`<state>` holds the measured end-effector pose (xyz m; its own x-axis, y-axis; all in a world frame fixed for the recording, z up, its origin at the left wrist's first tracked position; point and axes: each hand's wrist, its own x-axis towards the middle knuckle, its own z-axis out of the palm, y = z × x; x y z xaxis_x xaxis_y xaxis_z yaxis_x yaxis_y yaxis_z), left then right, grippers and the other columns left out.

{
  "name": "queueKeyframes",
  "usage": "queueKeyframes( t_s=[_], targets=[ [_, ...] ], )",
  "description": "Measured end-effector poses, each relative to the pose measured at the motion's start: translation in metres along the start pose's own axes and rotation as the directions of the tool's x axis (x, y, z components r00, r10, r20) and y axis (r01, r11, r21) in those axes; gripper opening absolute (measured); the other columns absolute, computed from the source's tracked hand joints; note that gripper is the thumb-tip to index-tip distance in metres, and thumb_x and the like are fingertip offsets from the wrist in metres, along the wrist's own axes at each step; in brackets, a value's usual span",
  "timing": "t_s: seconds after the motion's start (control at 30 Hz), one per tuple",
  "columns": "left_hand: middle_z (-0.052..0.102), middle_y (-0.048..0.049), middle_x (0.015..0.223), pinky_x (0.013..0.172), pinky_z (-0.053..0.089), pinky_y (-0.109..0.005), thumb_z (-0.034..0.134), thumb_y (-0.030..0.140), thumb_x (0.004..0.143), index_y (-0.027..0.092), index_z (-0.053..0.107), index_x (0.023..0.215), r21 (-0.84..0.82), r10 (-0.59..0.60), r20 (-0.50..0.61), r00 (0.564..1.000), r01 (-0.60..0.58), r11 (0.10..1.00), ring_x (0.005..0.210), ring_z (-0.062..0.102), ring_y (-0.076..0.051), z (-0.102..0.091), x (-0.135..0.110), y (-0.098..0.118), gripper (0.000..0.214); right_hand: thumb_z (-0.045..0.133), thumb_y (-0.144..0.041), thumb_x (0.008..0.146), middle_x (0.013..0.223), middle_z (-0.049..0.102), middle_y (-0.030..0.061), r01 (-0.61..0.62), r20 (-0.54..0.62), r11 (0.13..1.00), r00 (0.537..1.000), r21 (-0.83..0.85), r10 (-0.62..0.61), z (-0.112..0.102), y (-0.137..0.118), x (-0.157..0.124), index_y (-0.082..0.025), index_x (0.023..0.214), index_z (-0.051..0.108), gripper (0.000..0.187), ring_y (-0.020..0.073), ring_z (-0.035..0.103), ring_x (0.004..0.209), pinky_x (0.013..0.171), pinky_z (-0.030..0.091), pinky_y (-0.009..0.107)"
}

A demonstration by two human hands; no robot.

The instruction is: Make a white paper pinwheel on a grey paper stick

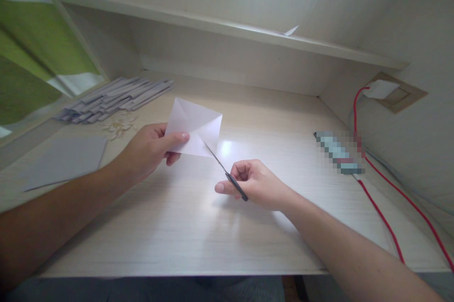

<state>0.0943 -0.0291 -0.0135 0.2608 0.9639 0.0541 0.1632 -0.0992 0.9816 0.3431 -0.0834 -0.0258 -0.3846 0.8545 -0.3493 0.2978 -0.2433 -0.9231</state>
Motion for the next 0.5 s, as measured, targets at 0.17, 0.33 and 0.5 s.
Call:
queueKeyframes(
  t_s=[0.17, 0.33, 0.5],
  targets=[
    [0.051, 0.0042, 0.043, 0.046, 0.03, -0.023, 0.062, 0.029, 0.082, 0.018, 0.051, 0.053, 0.027, -0.001, 0.04, 0.999, 0.0, 1.0, 0.042, 0.042, -0.008, 0.0015, -0.0022, 0.0051, 0.033, 0.09, -0.041, 0.068, 0.054, 0.052, -0.0058, 0.003, -0.006, 1.0, 1.0, 0.003, -0.003, 0.0012, -0.0009, -0.0007, -0.018, 0.064, 0.052, 0.044, 0.0068, 0.037, 0.049, 0.046, 0.022, 0.024],
    [0.051, 0.0039, 0.043, 0.047, 0.031, -0.023, 0.062, 0.03, 0.082, 0.018, 0.05, 0.052, 0.066, -0.019, 0.056, 0.998, 0.016, 0.998, 0.043, 0.043, -0.008, 0.0025, -0.0044, 0.0079, 0.035, 0.088, -0.042, 0.071, 0.056, 0.052, -0.0053, 0.012, 0.009, 1.0, 1.0, -0.021, -0.012, 0.0002, 0.0004, -0.0004, -0.018, 0.066, 0.053, 0.042, 0.0071, 0.037, 0.05, 0.047, 0.022, 0.024],
    [0.051, 0.0038, 0.044, 0.046, 0.03, -0.023, 0.062, 0.031, 0.081, 0.018, 0.05, 0.053, 0.076, -0.042, 0.083, 0.996, 0.036, 0.996, 0.043, 0.043, -0.008, 0.0033, -0.0054, 0.0057, 0.033, 0.089, -0.043, 0.068, 0.056, 0.049, -0.0057, -0.005, -0.004, 1.0, 1.0, -0.029, 0.005, 0.0008, -0.0008, -0.0001, -0.018, 0.065, 0.052, 0.044, 0.0075, 0.036, 0.051, 0.047, 0.021, 0.024]
  ],
)
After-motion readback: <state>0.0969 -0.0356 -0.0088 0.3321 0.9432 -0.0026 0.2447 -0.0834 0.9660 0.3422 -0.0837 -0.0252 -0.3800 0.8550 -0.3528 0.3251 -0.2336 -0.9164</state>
